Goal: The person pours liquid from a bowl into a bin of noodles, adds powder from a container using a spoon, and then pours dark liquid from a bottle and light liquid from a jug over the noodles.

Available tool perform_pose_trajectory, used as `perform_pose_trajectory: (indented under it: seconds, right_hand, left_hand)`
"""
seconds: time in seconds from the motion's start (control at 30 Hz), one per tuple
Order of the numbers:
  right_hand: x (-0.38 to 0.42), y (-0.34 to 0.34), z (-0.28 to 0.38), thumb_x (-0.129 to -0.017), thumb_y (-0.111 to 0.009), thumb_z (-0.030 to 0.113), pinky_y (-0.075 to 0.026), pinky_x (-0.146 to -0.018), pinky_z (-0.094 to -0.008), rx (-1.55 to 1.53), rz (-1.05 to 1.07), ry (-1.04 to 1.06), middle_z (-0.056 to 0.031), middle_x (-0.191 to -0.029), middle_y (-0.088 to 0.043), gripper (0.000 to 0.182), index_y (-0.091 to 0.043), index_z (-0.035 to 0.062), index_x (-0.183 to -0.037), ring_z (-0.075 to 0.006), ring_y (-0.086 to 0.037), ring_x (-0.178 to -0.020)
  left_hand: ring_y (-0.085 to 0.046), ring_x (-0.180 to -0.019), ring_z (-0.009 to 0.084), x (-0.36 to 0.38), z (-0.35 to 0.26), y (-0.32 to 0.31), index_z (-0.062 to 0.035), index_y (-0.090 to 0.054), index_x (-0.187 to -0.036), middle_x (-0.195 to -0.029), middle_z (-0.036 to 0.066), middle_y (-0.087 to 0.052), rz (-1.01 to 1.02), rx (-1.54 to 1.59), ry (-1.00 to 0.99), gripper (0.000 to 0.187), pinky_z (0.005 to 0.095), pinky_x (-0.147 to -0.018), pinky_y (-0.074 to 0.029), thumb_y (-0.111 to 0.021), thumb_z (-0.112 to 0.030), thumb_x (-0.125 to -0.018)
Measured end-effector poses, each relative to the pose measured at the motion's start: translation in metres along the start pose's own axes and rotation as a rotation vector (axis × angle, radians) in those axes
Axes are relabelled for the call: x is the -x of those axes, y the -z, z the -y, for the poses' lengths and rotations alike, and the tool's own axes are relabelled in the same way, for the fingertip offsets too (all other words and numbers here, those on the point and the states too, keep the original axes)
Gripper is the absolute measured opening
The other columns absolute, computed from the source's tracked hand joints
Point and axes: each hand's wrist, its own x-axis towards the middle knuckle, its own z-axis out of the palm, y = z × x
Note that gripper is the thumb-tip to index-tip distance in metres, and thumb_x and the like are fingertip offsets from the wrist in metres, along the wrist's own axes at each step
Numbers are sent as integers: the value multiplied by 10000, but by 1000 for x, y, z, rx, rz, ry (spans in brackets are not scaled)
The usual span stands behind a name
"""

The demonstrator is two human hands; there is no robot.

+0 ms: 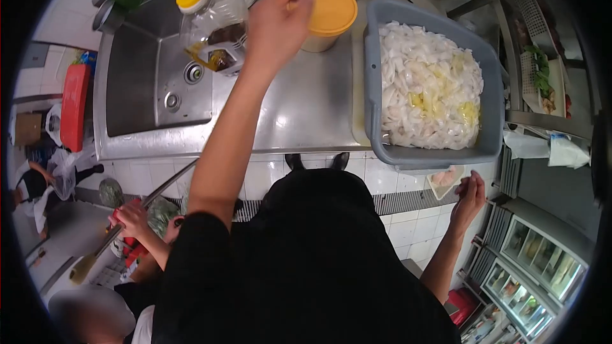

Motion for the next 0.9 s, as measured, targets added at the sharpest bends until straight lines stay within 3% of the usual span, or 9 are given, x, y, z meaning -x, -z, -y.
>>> perform_pose_trajectory:
  seconds: [0.03,0.1,0.33,0.4,0.53,0.63,0.73,0.8,0.9]
  right_hand:
    - [-5,-10,12,-973,-535,128,-401,-566,-214,2,68,39,-35,-782,-589,211,-611,-19,-1103,-69,-481,-620]
    - [-11,-30,31,-972,-536,112,-409,-574,-215,0,151,83,-39,-783,-597,205,-614,-24,-1103,-75,-496,-630]
    - [1,-78,56,-914,-622,77,-471,-628,-253,-25,843,77,-70,-844,-654,152,-670,12,-1042,-118,-583,-710]
    - [1,-83,50,-908,-634,109,-481,-635,-278,-53,1148,190,-78,-881,-668,165,-675,21,-1042,-143,-610,-728]
    - [5,-97,14,-897,-659,186,-488,-663,-297,-1,1582,291,-84,-925,-673,257,-644,-1,-1073,-200,-628,-786]
    - [21,-111,-34,-882,-672,249,-492,-701,-326,37,1523,58,-130,-936,-669,345,-621,-16,-1097,-229,-628,-796]
    - [37,-145,-74,-852,-691,347,-498,-742,-392,68,1341,217,-191,-923,-662,464,-606,-29,-1111,-298,-631,-803]
    - [45,-167,-81,-826,-680,493,-486,-865,-437,206,1105,506,-222,-1092,-645,668,-563,-50,-1198,-357,-626,-943]
    - [46,-189,-60,-795,-711,486,-469,-858,-455,417,1321,261,-256,-1116,-603,690,-533,-53,-1187,-402,-582,-991]
  left_hand:
    - [-631,-1022,313,-24,28,-22,-134,-646,-1192,-1142,113,-655,77,-214,-75,375,426,-891,-493,-564,-368,-910]
    - [-532,-1207,323,-64,74,-58,-93,-531,-1310,-1277,233,-562,191,-599,-158,525,423,-995,-430,-561,-379,-871]
    - [-613,-1056,370,-40,31,-73,3,-500,-1258,-1166,204,-632,423,-818,268,531,456,-884,-500,-617,-349,-878]
    - [-584,-1114,333,-12,56,-74,-206,-544,-1313,-1318,121,-541,237,-1018,85,497,469,-957,-459,-484,-497,-915]
    - [-570,-1135,329,34,33,-65,-250,-421,-1396,-1375,134,-477,302,-1093,171,580,455,-934,-470,-462,-563,-910]
    - [-573,-1117,357,67,11,-60,-213,-490,-1345,-1313,151,-528,242,-980,263,557,454,-933,-466,-493,-551,-902]
    - [-611,-1037,309,89,3,-45,-157,-535,-1295,-1160,140,-607,209,-970,331,512,398,-891,-481,-570,-476,-896]
    - [-616,-916,184,103,5,-26,-92,-584,-1181,-997,66,-639,220,-538,528,377,311,-826,-481,-617,-355,-913]
    - [-563,-857,79,127,15,-5,-72,-577,-1099,-947,-13,-617,212,-138,693,243,243,-783,-460,-596,-261,-949]
